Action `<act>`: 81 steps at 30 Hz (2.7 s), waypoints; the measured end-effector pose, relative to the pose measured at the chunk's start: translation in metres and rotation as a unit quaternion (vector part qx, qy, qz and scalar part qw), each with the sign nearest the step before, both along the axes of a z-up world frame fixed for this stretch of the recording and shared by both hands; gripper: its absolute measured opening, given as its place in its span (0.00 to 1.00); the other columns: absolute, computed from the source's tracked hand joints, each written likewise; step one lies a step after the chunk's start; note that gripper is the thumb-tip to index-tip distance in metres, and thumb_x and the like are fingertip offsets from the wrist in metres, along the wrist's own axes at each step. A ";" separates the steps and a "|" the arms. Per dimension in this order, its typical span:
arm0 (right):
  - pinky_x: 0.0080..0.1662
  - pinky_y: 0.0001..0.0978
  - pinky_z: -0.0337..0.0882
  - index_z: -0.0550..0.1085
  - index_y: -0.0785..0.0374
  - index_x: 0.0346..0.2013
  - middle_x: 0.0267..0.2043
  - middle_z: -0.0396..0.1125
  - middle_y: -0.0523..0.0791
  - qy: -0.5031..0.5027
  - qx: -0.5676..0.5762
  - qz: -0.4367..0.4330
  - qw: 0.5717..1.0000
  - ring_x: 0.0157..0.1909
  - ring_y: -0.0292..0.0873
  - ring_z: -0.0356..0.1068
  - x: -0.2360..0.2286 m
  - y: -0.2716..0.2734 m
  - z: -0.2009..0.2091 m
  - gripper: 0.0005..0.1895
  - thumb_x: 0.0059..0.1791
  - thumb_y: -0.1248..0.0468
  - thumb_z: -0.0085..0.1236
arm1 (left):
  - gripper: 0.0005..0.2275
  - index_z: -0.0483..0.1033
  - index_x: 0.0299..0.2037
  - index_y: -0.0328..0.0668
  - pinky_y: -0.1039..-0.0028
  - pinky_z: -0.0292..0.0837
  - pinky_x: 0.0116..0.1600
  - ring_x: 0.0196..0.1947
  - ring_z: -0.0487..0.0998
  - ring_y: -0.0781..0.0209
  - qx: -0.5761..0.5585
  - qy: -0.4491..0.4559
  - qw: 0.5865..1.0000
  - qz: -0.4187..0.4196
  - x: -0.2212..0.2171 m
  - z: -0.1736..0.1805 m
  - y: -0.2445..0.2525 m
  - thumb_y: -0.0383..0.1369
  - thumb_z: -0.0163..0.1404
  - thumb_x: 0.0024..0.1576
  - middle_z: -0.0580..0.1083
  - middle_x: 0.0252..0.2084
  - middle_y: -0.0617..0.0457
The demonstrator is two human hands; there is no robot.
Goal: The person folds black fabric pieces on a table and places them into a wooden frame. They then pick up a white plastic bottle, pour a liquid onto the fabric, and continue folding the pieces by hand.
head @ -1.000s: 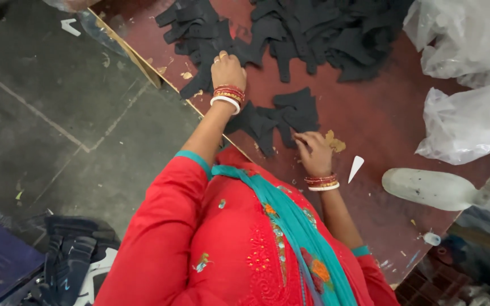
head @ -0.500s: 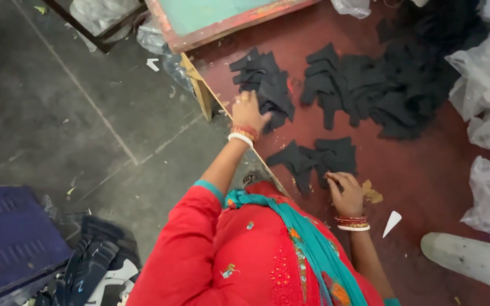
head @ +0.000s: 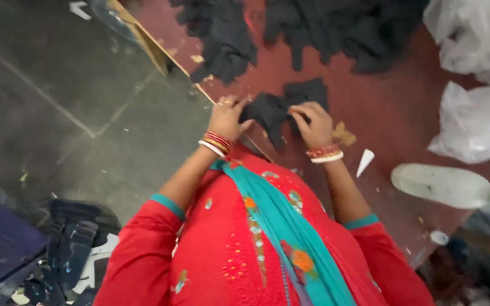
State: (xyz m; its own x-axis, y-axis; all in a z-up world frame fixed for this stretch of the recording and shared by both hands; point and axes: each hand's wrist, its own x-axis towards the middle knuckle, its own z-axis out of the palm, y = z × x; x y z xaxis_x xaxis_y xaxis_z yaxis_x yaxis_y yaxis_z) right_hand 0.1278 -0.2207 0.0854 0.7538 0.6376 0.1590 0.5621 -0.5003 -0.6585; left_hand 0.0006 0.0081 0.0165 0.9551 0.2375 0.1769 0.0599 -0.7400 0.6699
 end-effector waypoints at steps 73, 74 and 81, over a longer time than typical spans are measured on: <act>0.49 0.38 0.76 0.80 0.60 0.45 0.48 0.72 0.48 0.052 -0.016 -0.138 0.989 0.51 0.48 0.75 -0.003 -0.106 -0.020 0.07 0.52 0.66 0.61 | 0.33 0.72 0.52 0.34 0.54 0.67 0.53 0.52 0.72 0.38 0.214 -0.039 0.968 0.123 0.034 0.040 -0.009 0.48 0.62 0.39 0.72 0.51 0.36; 0.51 0.38 0.75 0.80 0.60 0.45 0.47 0.73 0.48 0.006 -0.018 -0.123 0.992 0.52 0.49 0.75 -0.004 -0.108 -0.022 0.07 0.52 0.67 0.62 | 0.31 0.71 0.51 0.35 0.52 0.67 0.51 0.51 0.71 0.37 0.144 0.043 0.988 0.035 0.045 0.041 -0.027 0.49 0.64 0.43 0.72 0.49 0.36; 0.49 0.38 0.71 0.82 0.60 0.42 0.43 0.75 0.46 -0.029 -0.026 -0.113 0.993 0.43 0.47 0.75 -0.011 -0.082 -0.013 0.06 0.50 0.67 0.64 | 0.16 0.73 0.50 0.40 0.55 0.71 0.55 0.52 0.73 0.41 0.035 0.073 0.997 -0.017 0.040 -0.040 -0.058 0.34 0.60 0.52 0.72 0.50 0.41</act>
State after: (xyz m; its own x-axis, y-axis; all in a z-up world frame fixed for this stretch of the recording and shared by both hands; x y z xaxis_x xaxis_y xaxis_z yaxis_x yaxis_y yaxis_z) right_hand 0.1164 -0.3024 0.0725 0.8692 0.4612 0.1782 0.4678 -0.6504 -0.5985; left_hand 0.0402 -0.0497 -0.0237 0.9794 0.1958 0.0497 0.1270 -0.7881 0.6022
